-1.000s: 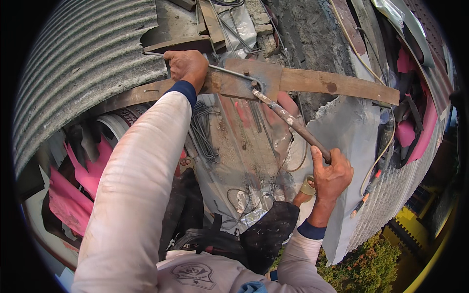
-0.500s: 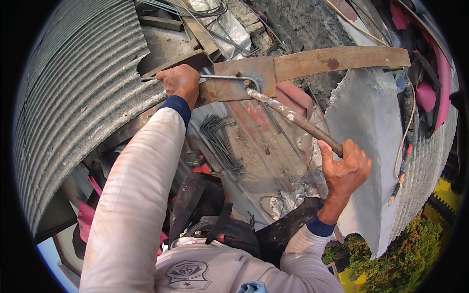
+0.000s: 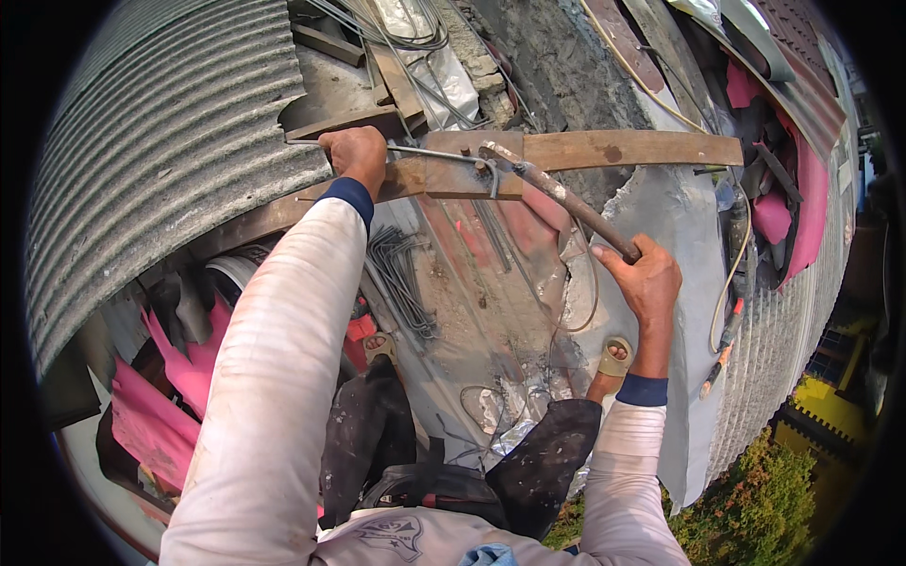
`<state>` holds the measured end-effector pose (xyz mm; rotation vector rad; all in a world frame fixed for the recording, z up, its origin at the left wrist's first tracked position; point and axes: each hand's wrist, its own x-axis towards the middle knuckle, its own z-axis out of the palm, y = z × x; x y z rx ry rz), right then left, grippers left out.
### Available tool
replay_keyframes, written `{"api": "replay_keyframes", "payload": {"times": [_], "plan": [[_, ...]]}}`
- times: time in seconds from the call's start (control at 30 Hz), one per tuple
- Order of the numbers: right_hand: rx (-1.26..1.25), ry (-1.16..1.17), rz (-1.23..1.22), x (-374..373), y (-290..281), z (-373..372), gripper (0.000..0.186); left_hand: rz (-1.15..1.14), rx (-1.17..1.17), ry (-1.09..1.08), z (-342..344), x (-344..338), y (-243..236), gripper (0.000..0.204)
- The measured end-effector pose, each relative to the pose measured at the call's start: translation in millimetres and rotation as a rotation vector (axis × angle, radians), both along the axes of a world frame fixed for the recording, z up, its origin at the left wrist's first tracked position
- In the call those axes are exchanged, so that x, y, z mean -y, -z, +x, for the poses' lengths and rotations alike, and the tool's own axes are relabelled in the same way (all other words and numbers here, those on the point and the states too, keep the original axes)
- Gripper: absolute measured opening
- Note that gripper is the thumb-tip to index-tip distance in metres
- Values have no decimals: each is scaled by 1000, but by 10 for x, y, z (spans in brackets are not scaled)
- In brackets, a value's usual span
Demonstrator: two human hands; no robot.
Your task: The person uses a metal bending jig and a long metal bar to bend thin metal rods into U-shapes. They repeatedly insert rods into the jig, apply leverage with the bar, and remove the bent pieces.
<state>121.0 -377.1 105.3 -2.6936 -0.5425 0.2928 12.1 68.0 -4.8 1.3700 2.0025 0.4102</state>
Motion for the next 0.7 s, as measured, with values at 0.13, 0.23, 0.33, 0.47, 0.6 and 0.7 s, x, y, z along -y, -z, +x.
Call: {"api": "replay_keyframes", "payload": {"times": [0.13,0.23,0.33,0.47,0.6,0.7], "plan": [[-254,52,282,-618,158,48,48,-45,382,-78,-120,-4,-117,55],[-338,76,513,-976,326,-2,39,25,449,-109,-170,137,-242,52],[-427,108,649,-1264,478,-56,35,35,411,-183,-200,227,-325,40],[-346,72,558,-1455,600,-106,37,-26,744,-279,-330,200,-365,40],[-238,70,416,-1520,681,-71,38,14,823,-251,-478,153,-544,47],[-292,59,465,-1518,712,-23,39,41,893,-81,-634,248,-812,51]]}}
